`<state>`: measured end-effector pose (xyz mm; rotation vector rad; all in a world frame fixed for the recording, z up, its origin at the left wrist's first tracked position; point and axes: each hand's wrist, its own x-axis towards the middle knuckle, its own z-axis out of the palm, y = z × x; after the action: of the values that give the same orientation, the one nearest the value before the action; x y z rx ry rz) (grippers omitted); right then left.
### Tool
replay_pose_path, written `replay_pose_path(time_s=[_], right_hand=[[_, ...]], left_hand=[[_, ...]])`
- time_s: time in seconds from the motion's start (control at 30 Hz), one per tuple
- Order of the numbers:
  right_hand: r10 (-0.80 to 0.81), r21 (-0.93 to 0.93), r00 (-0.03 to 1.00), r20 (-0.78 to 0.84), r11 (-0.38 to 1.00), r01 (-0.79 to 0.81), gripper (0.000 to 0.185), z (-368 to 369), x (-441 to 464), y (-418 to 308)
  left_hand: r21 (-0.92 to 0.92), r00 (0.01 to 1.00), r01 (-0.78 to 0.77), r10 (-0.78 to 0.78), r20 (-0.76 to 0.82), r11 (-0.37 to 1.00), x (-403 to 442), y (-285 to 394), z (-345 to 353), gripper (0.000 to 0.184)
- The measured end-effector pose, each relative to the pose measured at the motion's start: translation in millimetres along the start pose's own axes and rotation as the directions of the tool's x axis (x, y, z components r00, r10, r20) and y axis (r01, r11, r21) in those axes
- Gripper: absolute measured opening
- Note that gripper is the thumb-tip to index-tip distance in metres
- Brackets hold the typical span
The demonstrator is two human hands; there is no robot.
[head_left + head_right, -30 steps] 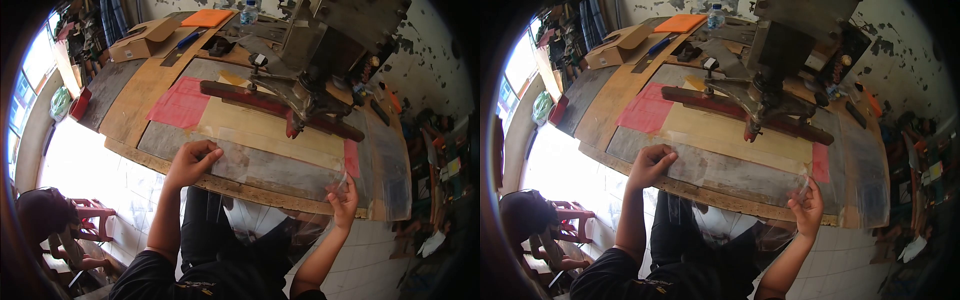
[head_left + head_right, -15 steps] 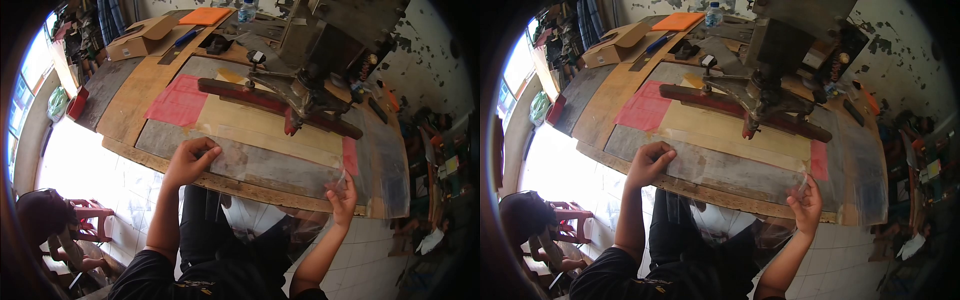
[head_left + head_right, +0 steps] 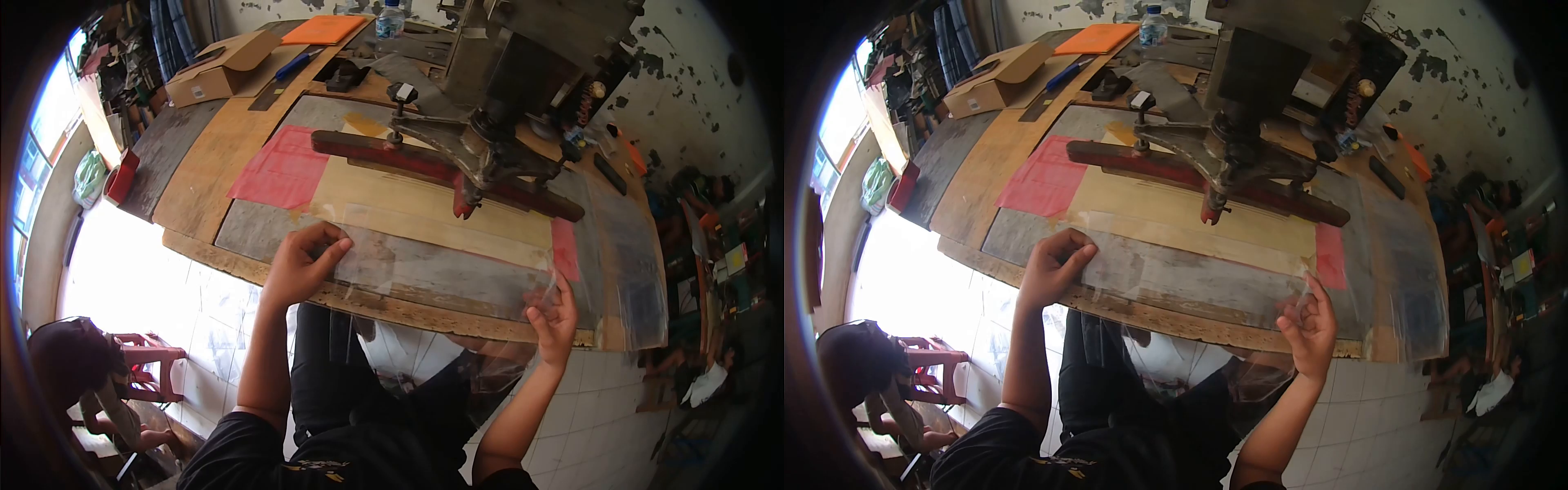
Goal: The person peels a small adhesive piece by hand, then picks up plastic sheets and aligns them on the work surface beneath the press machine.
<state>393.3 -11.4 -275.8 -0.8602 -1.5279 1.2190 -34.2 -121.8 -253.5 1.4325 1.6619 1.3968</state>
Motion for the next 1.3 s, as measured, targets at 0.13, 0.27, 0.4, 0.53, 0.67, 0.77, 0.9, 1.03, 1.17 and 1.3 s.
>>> replay_pose_path(time_s=[0.13, 0.27, 0.4, 0.53, 0.67, 0.77, 0.9, 1.03, 1.17, 1.3], right_hand=[[-0.004, 0.035, 1.0, -0.018, 0.999, 0.005, 0.086, 7, 0, -5], [-0.039, 0.02, 0.999, -0.013, 0.999, 0.04, 0.087, 8, 1, -6], [-0.073, -0.024, 0.997, -0.003, 0.997, 0.073, 0.089, 7, 1, -7], [-0.084, -0.035, 0.996, -0.018, 0.996, 0.083, 0.088, 7, 1, -6], [-0.077, -0.058, 0.997, -0.017, 0.995, 0.076, 0.088, 8, 2, -9], [-0.077, -0.074, 0.997, -0.011, 0.994, 0.076, 0.088, 6, 4, -8], [-0.056, -0.058, 0.998, -0.015, 0.997, 0.055, 0.085, 7, 5, -7], [-0.036, -0.046, 0.999, 0.011, 0.998, 0.037, 0.08, 7, 5, -10], [-0.053, -0.023, 0.998, 0.017, 0.998, 0.054, 0.074, 9, 10, -8], [-0.03, 0.003, 0.999, 0.038, 1.0, 0.03, 0.07, 5, 11, -6]], left_hand=[[-0.061, 1.0, -0.021, 0.02, -0.016, 0.998, 0, -3, 3, 0.019], [-0.042, 0.999, -0.036, 0.035, -0.023, 0.998, 1, -2, 3, 0.019], [-0.011, 1.0, -0.025, 0.025, -0.01, 1.0, 2, 1, 2, 0.018], [-0.015, 1.0, -0.024, 0.023, -0.008, 1.0, 2, -2, 2, 0.017], [-0.026, 1.0, -0.015, 0.015, -0.003, 1.0, 3, 1, 2, 0.017], [0.008, 0.999, -0.033, 0.033, -0.008, 0.999, 4, 1, 2, 0.018], [0.018, 1.0, 0.03, -0.03, -0.002, 0.999, 3, 5, 4, 0.024], [0.001, 0.977, -0.153, 0.152, -0.147, 0.988, 6, 8, 11, 0.043], [0.255, 0.928, -0.365, 0.371, 0.028, 0.895, 4, 11, 0, 0.06], [0.465, 0.877, -0.455, 0.473, 0.086, 0.759, -6, 20, 7, 0.065]])
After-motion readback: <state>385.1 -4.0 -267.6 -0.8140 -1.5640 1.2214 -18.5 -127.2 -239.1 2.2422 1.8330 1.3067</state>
